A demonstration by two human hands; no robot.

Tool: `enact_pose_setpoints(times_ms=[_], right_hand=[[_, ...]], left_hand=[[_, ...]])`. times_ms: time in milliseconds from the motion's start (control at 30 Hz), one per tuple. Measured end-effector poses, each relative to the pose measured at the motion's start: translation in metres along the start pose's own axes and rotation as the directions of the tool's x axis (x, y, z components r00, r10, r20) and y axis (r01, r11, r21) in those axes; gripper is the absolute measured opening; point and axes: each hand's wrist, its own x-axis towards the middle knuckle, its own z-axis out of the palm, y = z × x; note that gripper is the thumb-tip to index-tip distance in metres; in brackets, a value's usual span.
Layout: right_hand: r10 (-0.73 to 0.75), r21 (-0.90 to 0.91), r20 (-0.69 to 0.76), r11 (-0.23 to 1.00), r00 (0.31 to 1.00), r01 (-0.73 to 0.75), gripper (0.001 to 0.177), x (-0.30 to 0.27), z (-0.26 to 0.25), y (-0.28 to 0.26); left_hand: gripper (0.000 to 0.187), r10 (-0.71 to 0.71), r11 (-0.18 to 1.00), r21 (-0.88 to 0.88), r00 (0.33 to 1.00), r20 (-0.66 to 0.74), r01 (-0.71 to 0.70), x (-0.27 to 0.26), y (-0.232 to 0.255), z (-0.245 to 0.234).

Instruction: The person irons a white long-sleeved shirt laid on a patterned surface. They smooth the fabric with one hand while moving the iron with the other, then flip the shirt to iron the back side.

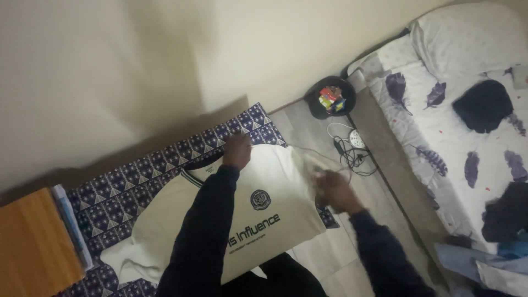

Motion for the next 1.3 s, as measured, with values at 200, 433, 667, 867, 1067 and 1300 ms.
enact_pose_setpoints(times_ms=[200, 433, 667, 867, 1067, 1300], right_hand=[[0.643, 0.756, 0.282, 0.308, 0.712, -0.578, 0.050, 0.037, 0.107, -0.085], [0.738, 0.566, 0.312, 0.361, 0.598, -0.741, 0.051, 0.118, 0.106, -0.091], [0.096, 0.210, 0.028, 0.973, 0.995, -0.099, 0.036, 0.122, 0.120, -0.083], [0.366, 0.426, 0.429, 0.724, 0.826, -0.542, 0.041, 0.120, 0.131, -0.088], [0.191, 0.453, 0.332, 0.826, 0.924, -0.334, 0.040, 0.174, 0.126, -0.084], [0.392, 0.440, 0.478, 0.668, 0.786, -0.601, 0.042, 0.183, 0.129, -0.087]], left_hand=[[0.018, -0.212, 0.963, 0.080, 0.910, -0.356, 0.256, -0.039, 0.015, -0.016], [0.033, -0.562, 0.826, -0.163, 0.811, -0.165, 0.540, -0.056, 0.009, -0.009], [0.026, -0.629, 0.764, -0.399, 0.721, -0.290, 0.507, -0.065, 0.003, 0.009], [0.033, -0.430, 0.886, -0.351, 0.823, -0.371, 0.304, -0.081, -0.026, 0.031], [0.041, -0.474, 0.866, -0.324, 0.834, -0.284, 0.381, -0.083, -0.028, 0.032], [0.041, -0.481, 0.862, -0.319, 0.835, -0.267, 0.395, -0.081, -0.027, 0.026]])
